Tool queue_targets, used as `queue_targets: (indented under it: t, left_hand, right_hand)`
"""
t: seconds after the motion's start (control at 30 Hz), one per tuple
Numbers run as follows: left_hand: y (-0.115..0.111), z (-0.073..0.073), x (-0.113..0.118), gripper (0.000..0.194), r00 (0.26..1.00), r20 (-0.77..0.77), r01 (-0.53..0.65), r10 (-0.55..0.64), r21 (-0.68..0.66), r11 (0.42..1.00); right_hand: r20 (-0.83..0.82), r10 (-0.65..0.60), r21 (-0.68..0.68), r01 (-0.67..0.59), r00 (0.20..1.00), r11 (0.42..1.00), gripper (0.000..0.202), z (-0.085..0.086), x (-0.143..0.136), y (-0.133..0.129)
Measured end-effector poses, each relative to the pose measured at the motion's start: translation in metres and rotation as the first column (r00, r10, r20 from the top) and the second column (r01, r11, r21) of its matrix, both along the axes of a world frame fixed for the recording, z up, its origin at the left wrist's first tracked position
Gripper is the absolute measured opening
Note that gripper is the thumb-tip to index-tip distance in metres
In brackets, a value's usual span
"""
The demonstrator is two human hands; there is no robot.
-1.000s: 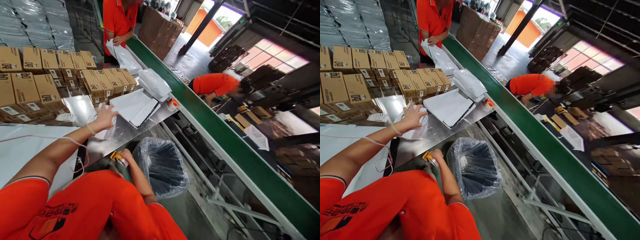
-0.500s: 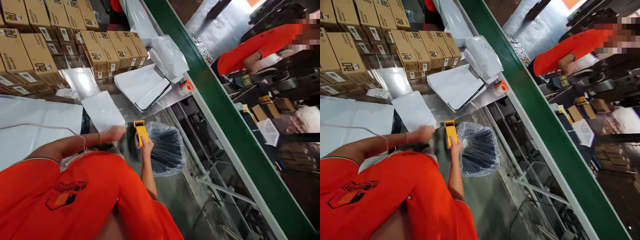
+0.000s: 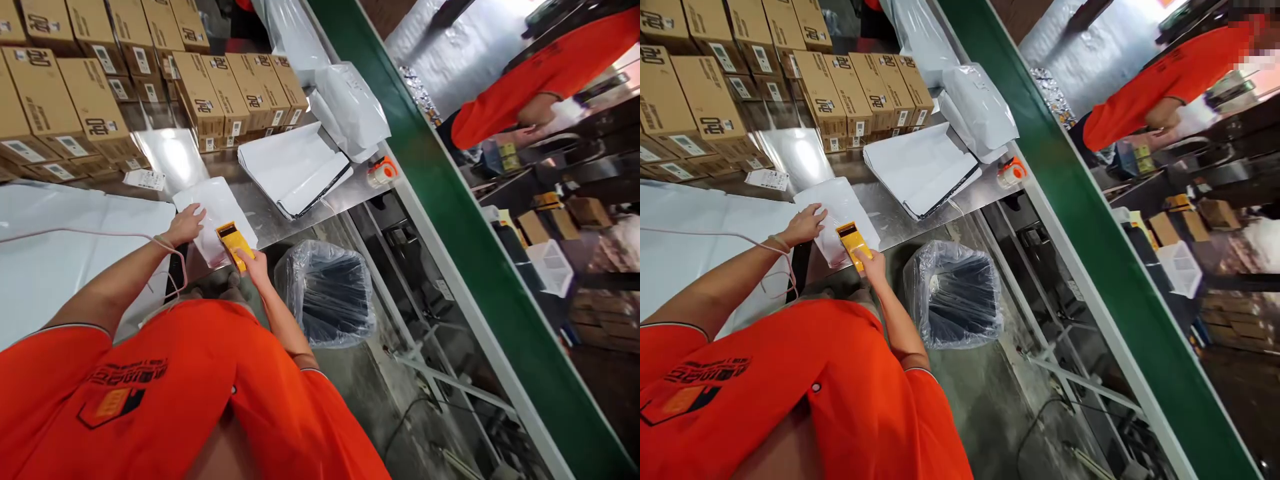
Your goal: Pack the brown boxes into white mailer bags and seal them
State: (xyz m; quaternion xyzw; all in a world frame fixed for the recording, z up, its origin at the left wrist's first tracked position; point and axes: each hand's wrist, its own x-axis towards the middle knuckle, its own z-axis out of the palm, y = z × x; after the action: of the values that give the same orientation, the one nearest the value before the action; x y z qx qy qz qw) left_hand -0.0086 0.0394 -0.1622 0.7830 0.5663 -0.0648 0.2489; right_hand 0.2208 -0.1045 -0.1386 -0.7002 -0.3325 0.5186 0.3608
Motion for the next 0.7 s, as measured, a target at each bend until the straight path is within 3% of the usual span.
queue_targets:
  t: [0.17,0.3,0.37,0.47,0.53,0.6,0.7]
  left_hand:
    - [-0.001,0.006,0.002,0.075,0.998,-0.062,0.012,-0.013,-0.024,1.0]
    - [-0.001,0.003,0.003,0.073,0.995,-0.092,0.024,-0.025,-0.011,1.0]
    - [0.005,0.001,0.002,0.073,0.995,-0.09,0.036,-0.036,-0.003,0.999]
    - [0.014,-0.001,-0.005,0.075,0.998,-0.045,0.055,-0.054,0.002,0.999]
    - [0.007,-0.002,-0.011,0.076,0.996,-0.006,0.084,-0.084,0.021,0.996]
    - [-0.018,-0.003,-0.019,0.077,0.987,0.046,0.148,-0.152,0.096,0.984]
    - [-0.074,-0.012,-0.024,0.068,0.938,0.112,0.307,-0.329,0.177,0.935]
  right_hand:
    - [-0.066,-0.013,-0.082,0.007,0.998,0.997,0.052,-0.008,0.025,-0.076]
    - [-0.115,-0.113,-0.123,0.099,0.987,0.988,0.057,-0.034,0.04,-0.129]
    - [-0.151,-0.15,-0.177,0.123,0.977,0.976,0.055,-0.051,0.042,-0.133]
    - [-0.166,-0.161,-0.216,0.123,0.973,0.969,0.046,-0.075,0.036,-0.115]
    - [-0.17,-0.154,-0.21,0.117,0.973,0.971,0.043,-0.086,0.03,-0.102]
    - [-0.18,-0.148,-0.199,0.111,0.973,0.974,0.043,-0.093,0.025,-0.098]
    - [-0.194,-0.152,-0.188,0.115,0.969,0.975,0.043,-0.096,0.023,-0.101]
